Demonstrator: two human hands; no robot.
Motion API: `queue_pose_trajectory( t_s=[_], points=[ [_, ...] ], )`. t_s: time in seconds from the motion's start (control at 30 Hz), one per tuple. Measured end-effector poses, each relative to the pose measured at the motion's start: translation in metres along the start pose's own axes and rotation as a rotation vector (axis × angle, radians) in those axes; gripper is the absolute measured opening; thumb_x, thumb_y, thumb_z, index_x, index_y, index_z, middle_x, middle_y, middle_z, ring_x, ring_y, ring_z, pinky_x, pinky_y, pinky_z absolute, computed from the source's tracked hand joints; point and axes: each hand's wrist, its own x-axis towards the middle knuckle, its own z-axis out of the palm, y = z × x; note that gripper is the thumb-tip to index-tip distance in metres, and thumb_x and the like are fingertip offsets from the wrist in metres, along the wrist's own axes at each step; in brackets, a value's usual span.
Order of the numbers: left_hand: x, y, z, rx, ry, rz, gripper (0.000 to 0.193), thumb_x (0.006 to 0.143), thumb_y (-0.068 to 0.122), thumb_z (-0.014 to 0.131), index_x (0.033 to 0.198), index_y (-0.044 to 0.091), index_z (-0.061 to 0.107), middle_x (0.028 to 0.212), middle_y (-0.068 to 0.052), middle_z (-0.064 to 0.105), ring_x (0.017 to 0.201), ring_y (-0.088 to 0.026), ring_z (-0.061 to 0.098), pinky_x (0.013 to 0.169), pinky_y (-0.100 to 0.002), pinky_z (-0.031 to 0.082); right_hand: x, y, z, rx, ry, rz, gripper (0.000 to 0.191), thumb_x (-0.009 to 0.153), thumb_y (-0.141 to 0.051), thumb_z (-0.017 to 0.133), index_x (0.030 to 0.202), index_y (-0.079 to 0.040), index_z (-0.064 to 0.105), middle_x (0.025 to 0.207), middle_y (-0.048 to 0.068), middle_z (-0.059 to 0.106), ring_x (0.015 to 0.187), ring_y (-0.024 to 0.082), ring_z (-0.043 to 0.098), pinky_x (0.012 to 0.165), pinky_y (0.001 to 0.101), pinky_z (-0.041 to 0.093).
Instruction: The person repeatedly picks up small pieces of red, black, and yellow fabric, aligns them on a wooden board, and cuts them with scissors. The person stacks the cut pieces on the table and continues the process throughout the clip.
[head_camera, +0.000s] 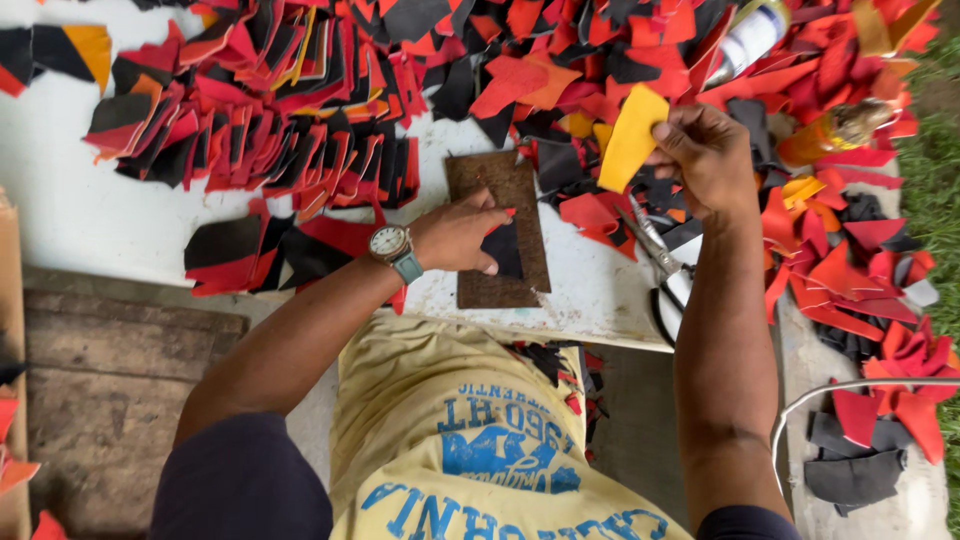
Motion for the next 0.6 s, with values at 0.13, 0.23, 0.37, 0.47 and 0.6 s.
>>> queue_pose_trajectory(
  t_s=[0.13, 0.23, 0.37, 0.47, 0.6],
  points=[
    [-0.008, 0.0, 0.001, -0.03, 0.032, 0.056, 0.069, 0.075, 0.029, 0.087, 0.135, 0.008, 0.06, 0.14, -0.014, 0.048, 0.123, -0.034, 0.058, 0.101, -0.043, 0.049, -0.032, 0.013, 0.037, -0.192, -0.177, 0.204, 0.022, 0.093, -0.003, 0.073, 0.113, 0.0, 0.068, 0.091, 0.009, 0.073, 0.074, 0.016, 0.072, 0.06, 0.0268, 0.057],
    [-0.014, 0.005, 0.004, -0.009, 0.008, 0.098, 0.054, 0.081, 0.025, 0.082, 0.131, 0.012, 0.066, 0.142, -0.013, 0.047, 0.125, -0.032, 0.057, 0.1, -0.043, 0.05, -0.038, 0.028, 0.066, -0.351, -0.255, 0.304, 0.027, 0.086, 0.0, 0.075, 0.112, 0.001, 0.068, 0.087, 0.01, 0.074, 0.071, 0.015, 0.072, 0.057, 0.0279, 0.057],
    [-0.016, 0.009, 0.004, 0.0, -0.02, 0.115, 0.046, 0.086, 0.021, 0.076, 0.131, 0.015, 0.067, 0.143, -0.011, 0.047, 0.126, -0.03, 0.058, 0.098, -0.042, 0.052, -0.036, 0.045, 0.088, -0.414, -0.272, 0.294, 0.026, 0.083, 0.001, 0.077, 0.107, 0.005, 0.067, 0.085, 0.011, 0.073, 0.069, 0.015, 0.072, 0.057, 0.0286, 0.055],
    [-0.016, 0.008, 0.004, 0.0, -0.039, 0.088, 0.045, 0.087, 0.023, 0.076, 0.131, 0.015, 0.066, 0.142, -0.011, 0.047, 0.123, -0.029, 0.058, 0.096, -0.042, 0.052, -0.037, 0.053, 0.091, -0.449, -0.238, 0.277, 0.023, 0.085, -0.002, 0.079, 0.104, 0.005, 0.069, 0.083, 0.011, 0.073, 0.067, 0.014, 0.069, 0.056, 0.0283, 0.054],
    [-0.016, 0.01, 0.002, 0.04, -0.02, 0.154, 0.051, 0.089, 0.021, 0.073, 0.139, 0.016, 0.061, 0.133, -0.015, 0.048, 0.116, -0.033, 0.062, 0.095, -0.043, 0.052, -0.038, 0.055, 0.093, -0.512, -0.226, 0.249, 0.024, 0.083, -0.006, 0.082, 0.101, 0.004, 0.07, 0.081, 0.011, 0.073, 0.066, 0.015, 0.066, 0.057, 0.0295, 0.053]
  ],
)
